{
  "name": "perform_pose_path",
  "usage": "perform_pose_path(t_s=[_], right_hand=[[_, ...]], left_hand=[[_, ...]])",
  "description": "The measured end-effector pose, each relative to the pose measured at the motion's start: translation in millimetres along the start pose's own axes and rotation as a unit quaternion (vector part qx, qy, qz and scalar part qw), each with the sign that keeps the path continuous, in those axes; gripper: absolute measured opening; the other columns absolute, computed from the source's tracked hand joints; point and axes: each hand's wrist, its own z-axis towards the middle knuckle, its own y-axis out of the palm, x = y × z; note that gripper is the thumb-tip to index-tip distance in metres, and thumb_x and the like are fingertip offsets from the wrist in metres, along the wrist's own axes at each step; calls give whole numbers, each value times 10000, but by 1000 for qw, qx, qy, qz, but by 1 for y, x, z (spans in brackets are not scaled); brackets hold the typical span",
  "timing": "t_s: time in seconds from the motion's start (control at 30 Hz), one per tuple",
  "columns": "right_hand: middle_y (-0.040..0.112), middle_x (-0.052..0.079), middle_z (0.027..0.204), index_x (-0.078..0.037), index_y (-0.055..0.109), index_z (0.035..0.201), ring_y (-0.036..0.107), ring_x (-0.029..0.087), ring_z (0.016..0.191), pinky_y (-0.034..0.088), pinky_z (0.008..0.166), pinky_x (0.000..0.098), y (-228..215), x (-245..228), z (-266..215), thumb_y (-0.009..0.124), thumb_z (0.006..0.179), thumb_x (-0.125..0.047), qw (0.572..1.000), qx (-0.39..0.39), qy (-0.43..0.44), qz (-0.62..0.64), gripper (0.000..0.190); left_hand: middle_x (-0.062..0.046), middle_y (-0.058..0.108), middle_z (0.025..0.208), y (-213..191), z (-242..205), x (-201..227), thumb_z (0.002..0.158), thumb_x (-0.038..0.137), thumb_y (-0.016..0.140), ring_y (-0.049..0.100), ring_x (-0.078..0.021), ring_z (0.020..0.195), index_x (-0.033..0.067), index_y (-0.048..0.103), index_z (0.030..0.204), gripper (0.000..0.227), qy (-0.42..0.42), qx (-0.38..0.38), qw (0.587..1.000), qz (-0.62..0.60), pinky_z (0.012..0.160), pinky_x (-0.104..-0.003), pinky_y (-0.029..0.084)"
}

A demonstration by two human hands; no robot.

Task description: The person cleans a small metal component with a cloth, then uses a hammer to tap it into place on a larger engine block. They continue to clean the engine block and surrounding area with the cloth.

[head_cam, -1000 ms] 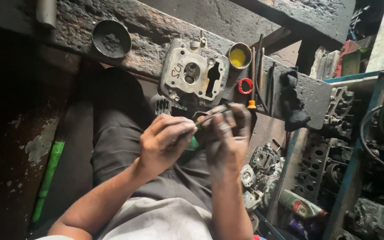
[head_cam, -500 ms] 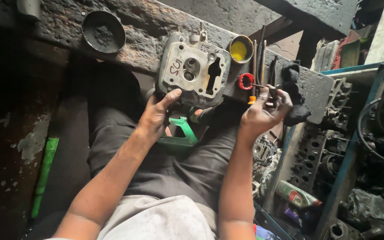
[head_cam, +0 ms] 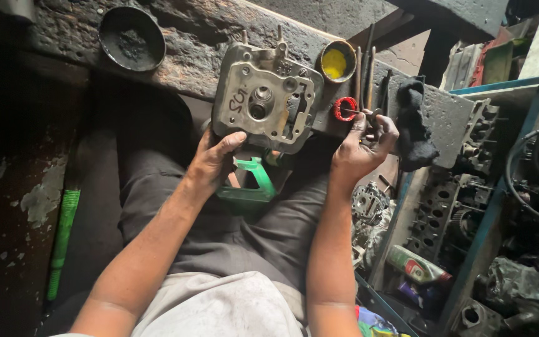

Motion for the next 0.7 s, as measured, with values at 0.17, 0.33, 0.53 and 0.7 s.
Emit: perform_pose_path(t_s=[0.17, 0.33, 0.53, 0.7], right_hand=[[678, 99, 1105, -13, 547, 1197, 657, 142, 951, 554, 845, 277, 0, -21, 3, 690, 1025, 34, 999, 2, 24, 40, 228], [674, 89, 1152, -30, 518, 1217, 672, 163, 1065, 569, 964, 290, -7, -68, -11, 669, 1047, 61, 991, -15, -12, 134, 246], [694, 94, 1106, -26, 565, 1166, 584, 193, 1092, 481, 1020, 310, 16, -114, -45, 717, 973, 102, 978, -128, -125, 106, 277], [753, 110, 1094, -18, 612, 1149, 524, 241, 1129, 471, 1019, 329, 26, -117, -51, 696, 931, 114, 969, -193, -136, 78, 268]], left_hand=[[-88, 663, 1185, 3, 1, 2, 909, 134, 749, 675, -194, 1055, 20, 536, 1371, 520, 19, -18, 1000, 1, 880, -357, 585], [-69, 655, 1215, -8, 1, -5, 886, 138, 747, 663, -185, 1101, 37, 522, 1387, 558, 30, -15, 999, 15, 913, -355, 577], [-99, 658, 1232, -22, 10, -16, 898, 100, 738, 659, -226, 1121, 6, 518, 1398, 554, 39, -39, 998, 20, 946, -379, 568], [-114, 664, 1283, -21, 7, -10, 913, 99, 733, 654, -218, 1178, -6, 520, 1413, 553, 57, -58, 996, 22, 1015, -371, 547]])
